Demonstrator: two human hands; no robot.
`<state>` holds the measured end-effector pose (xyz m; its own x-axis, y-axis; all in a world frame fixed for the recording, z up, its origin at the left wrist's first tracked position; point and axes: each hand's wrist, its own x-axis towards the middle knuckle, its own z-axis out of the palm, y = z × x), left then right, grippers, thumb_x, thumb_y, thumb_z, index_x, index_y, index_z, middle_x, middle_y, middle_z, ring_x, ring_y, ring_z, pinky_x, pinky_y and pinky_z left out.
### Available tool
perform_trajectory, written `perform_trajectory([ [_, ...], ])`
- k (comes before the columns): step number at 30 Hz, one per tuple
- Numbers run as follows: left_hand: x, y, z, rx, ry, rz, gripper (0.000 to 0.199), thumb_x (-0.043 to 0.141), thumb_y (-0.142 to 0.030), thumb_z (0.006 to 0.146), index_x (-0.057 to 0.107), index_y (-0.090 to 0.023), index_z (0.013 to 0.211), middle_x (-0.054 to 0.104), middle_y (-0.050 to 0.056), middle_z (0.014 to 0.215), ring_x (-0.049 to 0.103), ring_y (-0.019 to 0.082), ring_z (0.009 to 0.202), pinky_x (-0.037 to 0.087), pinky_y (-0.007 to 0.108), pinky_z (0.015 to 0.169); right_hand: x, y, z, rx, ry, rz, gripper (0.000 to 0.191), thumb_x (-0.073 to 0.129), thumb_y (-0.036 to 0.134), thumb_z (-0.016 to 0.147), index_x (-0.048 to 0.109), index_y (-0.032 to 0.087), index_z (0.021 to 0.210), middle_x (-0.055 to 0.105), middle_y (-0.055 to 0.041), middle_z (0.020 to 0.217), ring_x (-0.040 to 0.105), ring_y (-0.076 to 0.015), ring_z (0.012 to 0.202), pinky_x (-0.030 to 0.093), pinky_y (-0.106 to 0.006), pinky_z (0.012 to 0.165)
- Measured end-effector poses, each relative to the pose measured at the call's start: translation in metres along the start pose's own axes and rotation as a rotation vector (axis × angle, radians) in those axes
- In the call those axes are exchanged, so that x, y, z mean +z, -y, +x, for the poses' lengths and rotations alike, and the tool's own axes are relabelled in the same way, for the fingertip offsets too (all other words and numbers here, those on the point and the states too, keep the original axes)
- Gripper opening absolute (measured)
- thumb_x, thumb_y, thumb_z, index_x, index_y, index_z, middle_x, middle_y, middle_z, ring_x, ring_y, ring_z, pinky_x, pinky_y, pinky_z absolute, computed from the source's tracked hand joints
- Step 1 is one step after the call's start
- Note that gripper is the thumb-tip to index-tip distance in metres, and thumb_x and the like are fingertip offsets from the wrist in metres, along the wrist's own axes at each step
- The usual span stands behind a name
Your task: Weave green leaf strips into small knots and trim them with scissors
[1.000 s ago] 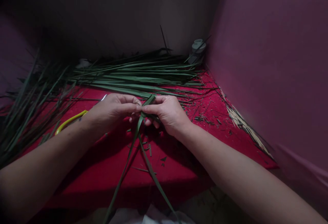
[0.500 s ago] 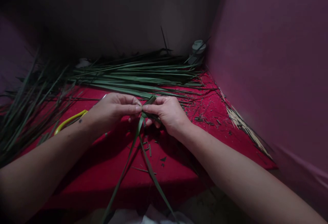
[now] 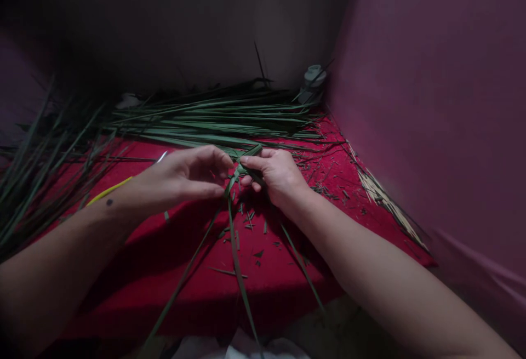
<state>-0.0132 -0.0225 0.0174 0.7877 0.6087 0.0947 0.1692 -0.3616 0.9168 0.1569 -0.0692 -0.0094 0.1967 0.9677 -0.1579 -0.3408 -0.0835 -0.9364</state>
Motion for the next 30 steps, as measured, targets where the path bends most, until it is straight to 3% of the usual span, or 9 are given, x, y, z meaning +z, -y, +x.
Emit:
perform_trajectory([
  [3,0.007,0.007,0.000,0.079,0.006,0.234,0.032,0.065,-0.016,0.071,0.053,-0.019,0.100,0.059,0.002,0.089,0.057,0.013,0.077,0.048,0.027,0.067,0.000,0.001,0.002,0.015,-0.034,0.033,0.016,0.065,0.008,0.068,0.050,0.013,0.062,0.059,-0.0008,0.056,0.055,-0.0100,0.038,0.031,-0.016,0.027],
  [8,0.019,0.021,0.001,0.309,-0.210,0.579,0.033,0.065,-0.018,0.074,0.048,-0.018,0.102,0.054,0.001,0.086,0.052,0.011,0.073,0.045,0.023,0.063,0.000,0.000,0.004,0.041,-0.014,0.096,0.009,0.062,0.006,0.069,0.055,0.012,0.066,0.060,-0.0013,0.058,0.052,-0.0071,0.039,0.031,-0.016,0.028],
  [14,0.023,0.027,0.003,0.509,-0.311,0.736,0.008,0.051,-0.020,0.086,0.052,-0.017,0.094,0.053,0.003,0.086,0.052,0.012,0.075,0.043,0.023,0.064,-0.001,-0.005,0.007,0.044,0.006,0.139,0.009,0.062,0.007,0.068,0.056,0.012,0.065,0.057,0.0007,0.056,0.050,-0.0060,0.039,0.030,-0.016,0.030],
  [17,0.021,0.028,0.004,0.537,-0.352,0.742,0.010,0.047,-0.016,0.088,0.056,-0.018,0.092,0.054,0.003,0.086,0.053,0.012,0.077,0.044,0.024,0.068,0.001,-0.007,0.005,0.037,0.023,0.128,0.008,0.064,0.008,0.066,0.057,0.012,0.068,0.060,-0.0003,0.059,0.053,-0.0068,0.042,0.031,-0.016,0.030],
  [22,0.023,0.023,0.004,0.482,-0.379,0.666,0.012,0.050,-0.020,0.086,0.061,-0.018,0.083,0.053,0.002,0.078,0.052,0.012,0.070,0.042,0.024,0.064,0.005,-0.009,0.001,-0.036,0.018,0.040,0.011,0.066,0.012,0.063,0.055,0.012,0.062,0.057,0.0005,0.052,0.052,-0.0075,0.038,0.029,-0.016,0.028],
  [28,0.028,0.016,0.008,0.225,-0.564,0.377,0.006,0.058,-0.016,0.075,0.062,-0.019,0.073,0.054,0.000,0.073,0.051,0.013,0.071,0.042,0.025,0.066,0.010,-0.008,-0.005,-0.076,0.040,-0.008,0.011,0.067,0.016,0.063,0.057,0.012,0.065,0.058,0.0008,0.054,0.050,-0.0068,0.037,0.029,-0.016,0.028],
  [30,0.029,0.015,0.009,0.103,-0.576,0.211,0.001,0.062,-0.020,0.072,0.062,-0.019,0.071,0.055,0.000,0.072,0.052,0.013,0.068,0.042,0.025,0.063,0.011,-0.008,-0.006,-0.066,0.038,-0.021,0.011,0.067,0.016,0.063,0.057,0.012,0.066,0.058,0.0007,0.053,0.051,-0.0072,0.037,0.029,-0.016,0.028],
])
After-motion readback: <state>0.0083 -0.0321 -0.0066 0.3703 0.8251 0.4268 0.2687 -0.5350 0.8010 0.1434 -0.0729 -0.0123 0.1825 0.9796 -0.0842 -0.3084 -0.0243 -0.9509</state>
